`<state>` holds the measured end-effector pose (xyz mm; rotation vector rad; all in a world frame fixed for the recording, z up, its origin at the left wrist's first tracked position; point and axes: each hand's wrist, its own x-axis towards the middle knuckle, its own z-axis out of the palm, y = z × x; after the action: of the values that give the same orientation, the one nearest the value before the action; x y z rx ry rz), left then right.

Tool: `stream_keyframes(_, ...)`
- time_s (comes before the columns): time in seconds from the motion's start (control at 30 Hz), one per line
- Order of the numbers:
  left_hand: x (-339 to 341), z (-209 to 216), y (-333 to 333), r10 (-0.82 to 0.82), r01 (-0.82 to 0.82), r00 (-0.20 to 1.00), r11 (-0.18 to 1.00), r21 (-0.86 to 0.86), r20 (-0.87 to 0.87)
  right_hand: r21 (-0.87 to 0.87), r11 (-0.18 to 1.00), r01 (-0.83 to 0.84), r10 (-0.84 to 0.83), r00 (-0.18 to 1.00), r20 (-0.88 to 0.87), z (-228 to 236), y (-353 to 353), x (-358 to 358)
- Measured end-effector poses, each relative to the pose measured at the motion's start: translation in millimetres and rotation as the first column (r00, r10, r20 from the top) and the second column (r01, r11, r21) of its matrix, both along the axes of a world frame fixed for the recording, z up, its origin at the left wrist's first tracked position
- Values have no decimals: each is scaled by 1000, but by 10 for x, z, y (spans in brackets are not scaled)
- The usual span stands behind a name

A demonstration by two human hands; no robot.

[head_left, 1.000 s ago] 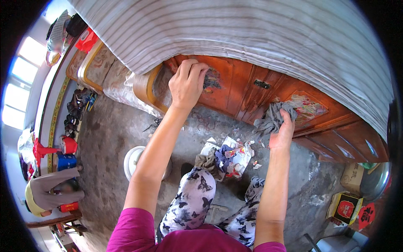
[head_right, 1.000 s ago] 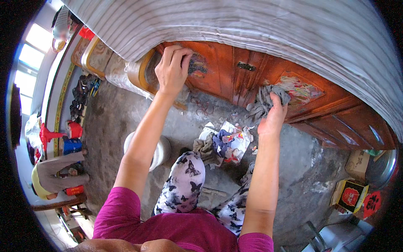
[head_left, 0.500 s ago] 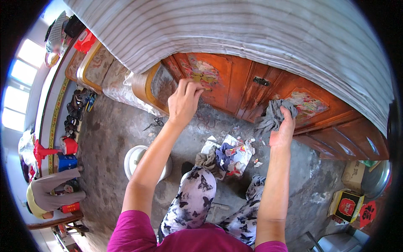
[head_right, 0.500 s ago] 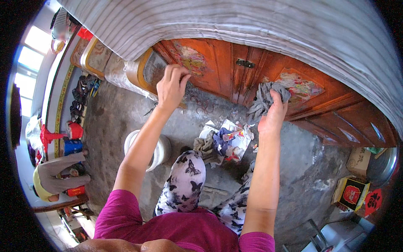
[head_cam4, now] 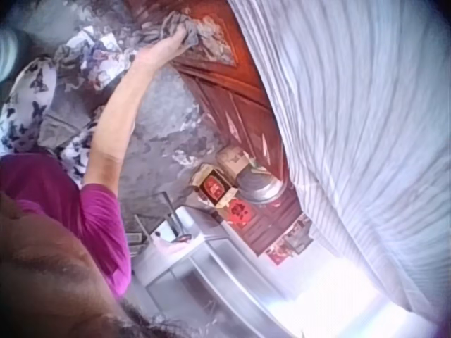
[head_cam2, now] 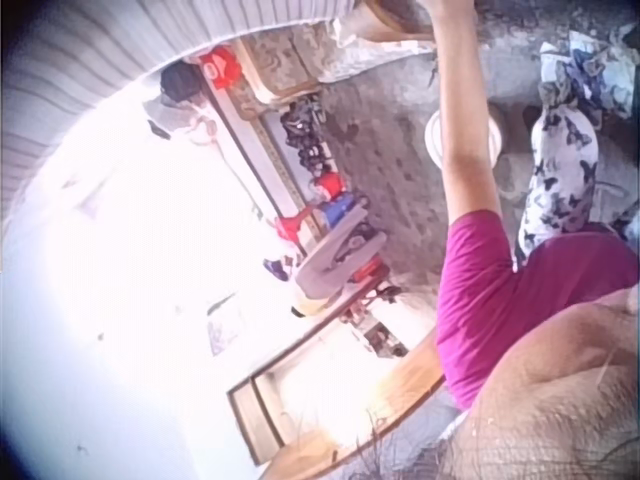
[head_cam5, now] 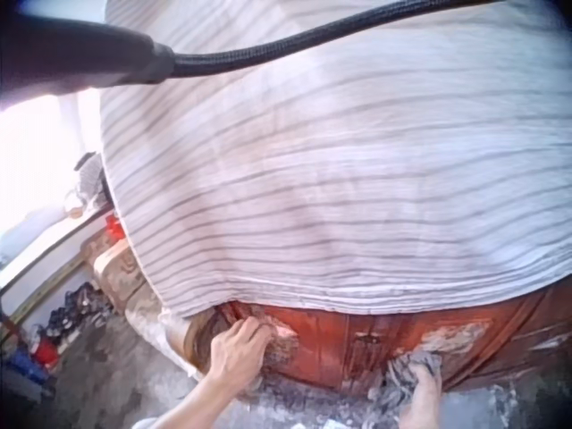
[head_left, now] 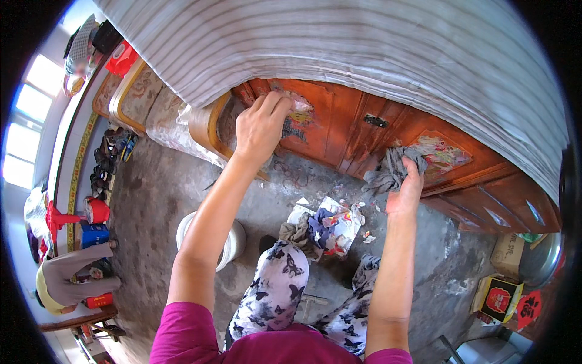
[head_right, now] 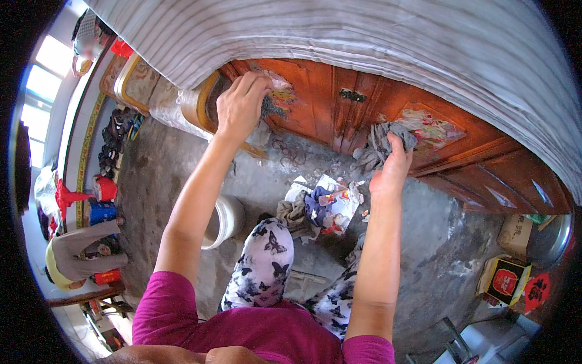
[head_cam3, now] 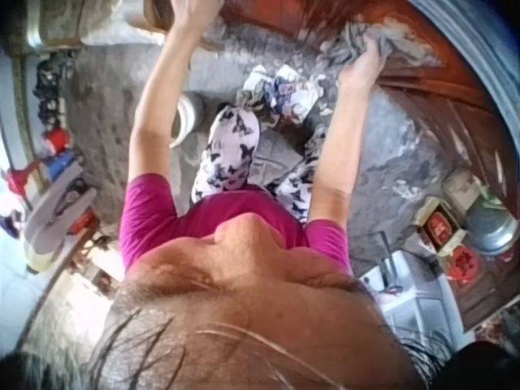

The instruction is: The person scrubs a wooden cabinet with a steel wool pad and a cloth, repeatedly dipping the pad into a bucket of water. They lift a striped sheet covering the cabinet to access the surface and continue scrubbing different areas.

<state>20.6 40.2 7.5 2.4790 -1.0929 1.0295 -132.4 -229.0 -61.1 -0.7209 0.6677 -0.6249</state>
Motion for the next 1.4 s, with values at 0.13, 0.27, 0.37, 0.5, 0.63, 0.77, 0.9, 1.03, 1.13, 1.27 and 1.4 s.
stream_keyframes(0.13,-70,-83,75,-6,10,998,998,63,-62,31,999,-42,43,999,-1,-20,-26,-10)
stream_keyframes(0.27,-187,-180,188,-18,31,992,994,105,-124,40,998,-49,49,999,-4,43,20,-19)
stream_keyframes(0.37,-238,-374,273,-43,76,984,979,188,-175,23,1000,-17,17,1000,-4,81,37,-14)
stream_keyframes(0.5,-566,-1003,426,-25,119,958,940,319,-285,51,998,-31,30,999,16,2,6,-4)
stream_keyframes(0.63,-873,-1452,575,-10,212,910,872,442,-416,62,997,-38,37,999,16,37,27,-5)
stream_keyframes(0.77,-917,-1357,419,-50,180,897,948,261,-440,52,998,-45,43,998,34,-44,-27,1)
stream_keyframes(0.9,-614,-692,128,-48,66,960,996,56,-276,34,999,-32,31,999,20,6,-9,-10)
stream_keyframes(1.03,-204,-205,-34,18,-16,999,998,58,-28,32,999,-26,26,1000,-8,19,8,-13)
stream_keyframes(1.13,-64,-88,-19,10,-10,1000,988,152,-1,32,999,-39,39,999,8,-15,-7,-8)
stream_keyframes(1.27,2,-106,71,-1,1,1000,976,216,0,10,999,-47,47,999,16,-40,-20,-9)
stream_keyframes(1.4,15,-98,105,-33,30,999,988,151,17,25,1000,-17,17,1000,14,-18,3,16)
